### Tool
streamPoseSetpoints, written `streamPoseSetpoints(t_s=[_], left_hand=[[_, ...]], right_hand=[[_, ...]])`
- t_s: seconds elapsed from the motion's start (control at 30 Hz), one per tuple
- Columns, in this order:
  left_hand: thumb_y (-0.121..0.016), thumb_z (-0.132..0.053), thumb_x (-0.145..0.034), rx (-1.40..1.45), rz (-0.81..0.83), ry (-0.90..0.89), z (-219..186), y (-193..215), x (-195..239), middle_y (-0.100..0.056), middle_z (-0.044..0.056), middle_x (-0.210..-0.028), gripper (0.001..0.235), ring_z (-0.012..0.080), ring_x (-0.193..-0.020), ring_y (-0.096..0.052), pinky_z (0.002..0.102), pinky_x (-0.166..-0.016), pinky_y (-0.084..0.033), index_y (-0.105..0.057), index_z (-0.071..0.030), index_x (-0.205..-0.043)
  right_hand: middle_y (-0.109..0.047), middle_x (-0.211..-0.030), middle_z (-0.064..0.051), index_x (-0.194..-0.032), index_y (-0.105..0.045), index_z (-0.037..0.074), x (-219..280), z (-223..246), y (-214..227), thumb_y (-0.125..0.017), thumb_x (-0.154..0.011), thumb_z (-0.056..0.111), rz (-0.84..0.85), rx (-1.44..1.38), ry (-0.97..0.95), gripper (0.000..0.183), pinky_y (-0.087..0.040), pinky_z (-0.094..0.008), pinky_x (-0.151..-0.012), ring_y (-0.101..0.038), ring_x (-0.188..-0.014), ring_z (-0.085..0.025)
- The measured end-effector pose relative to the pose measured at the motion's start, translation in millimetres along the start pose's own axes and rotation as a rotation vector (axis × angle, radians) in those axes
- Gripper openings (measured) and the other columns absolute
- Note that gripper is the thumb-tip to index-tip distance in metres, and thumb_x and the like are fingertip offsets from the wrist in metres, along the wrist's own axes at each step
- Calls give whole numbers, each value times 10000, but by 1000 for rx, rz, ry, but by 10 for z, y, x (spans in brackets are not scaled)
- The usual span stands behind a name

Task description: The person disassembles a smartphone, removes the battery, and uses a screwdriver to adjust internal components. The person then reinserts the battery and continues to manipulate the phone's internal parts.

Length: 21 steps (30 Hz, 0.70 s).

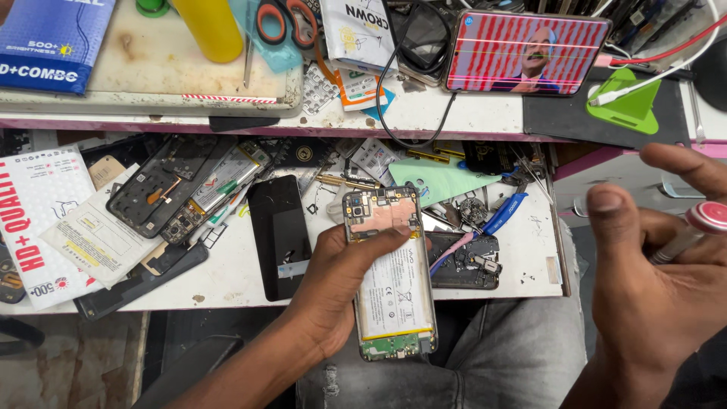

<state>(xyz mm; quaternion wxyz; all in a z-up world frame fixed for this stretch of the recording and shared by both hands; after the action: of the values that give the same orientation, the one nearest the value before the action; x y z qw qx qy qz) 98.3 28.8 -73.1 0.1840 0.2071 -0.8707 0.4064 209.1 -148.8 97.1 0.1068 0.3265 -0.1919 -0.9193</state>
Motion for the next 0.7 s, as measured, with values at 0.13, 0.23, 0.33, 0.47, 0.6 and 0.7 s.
streamPoseSetpoints(t_s=[0.13,0.23,0.33,0.47,0.6,0.7], left_hand=[[-729,-143,-864,-23,-8,-4,37,-22,35,-796,107,-949,263,154,-802,-757,334,-727,-623,-734,-5,-1087],[-750,-164,-865,-99,-38,-42,19,-26,52,-785,89,-925,265,143,-786,-745,330,-713,-616,-739,1,-1072],[-753,-193,-870,-181,-49,-72,3,-38,85,-788,80,-913,274,122,-782,-734,316,-703,-608,-754,2,-1062],[-753,-209,-878,-185,-22,-73,32,-91,133,-773,76,-905,278,113,-772,-710,313,-695,-600,-755,2,-1058],[-762,-194,-871,-185,-15,-43,30,-140,144,-779,83,-917,297,119,-771,-700,317,-697,-590,-755,16,-1080],[-750,-196,-855,-108,-27,47,87,-135,153,-786,94,-942,332,149,-799,-746,333,-726,-619,-706,-1,-1120]], right_hand=[[-601,-862,34,-1346,-541,-26,-28,-11,-18,-711,-1108,150,5,-94,-86,341,-351,-115,-552,-524,-629,20],[-595,-780,50,-1332,-567,-22,-90,44,-103,-698,-1077,157,82,-86,-143,338,-331,-115,-542,-497,-611,26],[-636,-750,31,-1266,-583,-34,-186,79,-226,-643,-1008,152,269,147,-140,324,-384,-182,-550,-523,-633,-16],[-553,-653,-10,-1282,-647,39,-159,-262,-292,-546,-1083,220,485,334,-253,287,-394,-254,-495,-465,-572,-58],[-484,-618,19,-1102,-674,27,147,-755,-234,-544,-1068,248,499,276,-418,259,-331,-270,-470,-394,-550,-74],[-444,-606,48,-1037,-665,21,565,-1233,-273,-569,-1031,232,434,-16,-664,232,-268,-264,-438,-344,-516,-67]])
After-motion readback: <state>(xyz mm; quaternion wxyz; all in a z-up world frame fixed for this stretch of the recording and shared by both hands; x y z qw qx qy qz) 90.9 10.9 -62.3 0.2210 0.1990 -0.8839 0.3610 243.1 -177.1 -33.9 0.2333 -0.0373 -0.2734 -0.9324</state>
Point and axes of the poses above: each hand's wrist, its own x-axis away from the middle knuckle, its own y-axis out of the back of the hand, z = x × y, the point moved 10 cm from there along -x, towards the middle knuckle
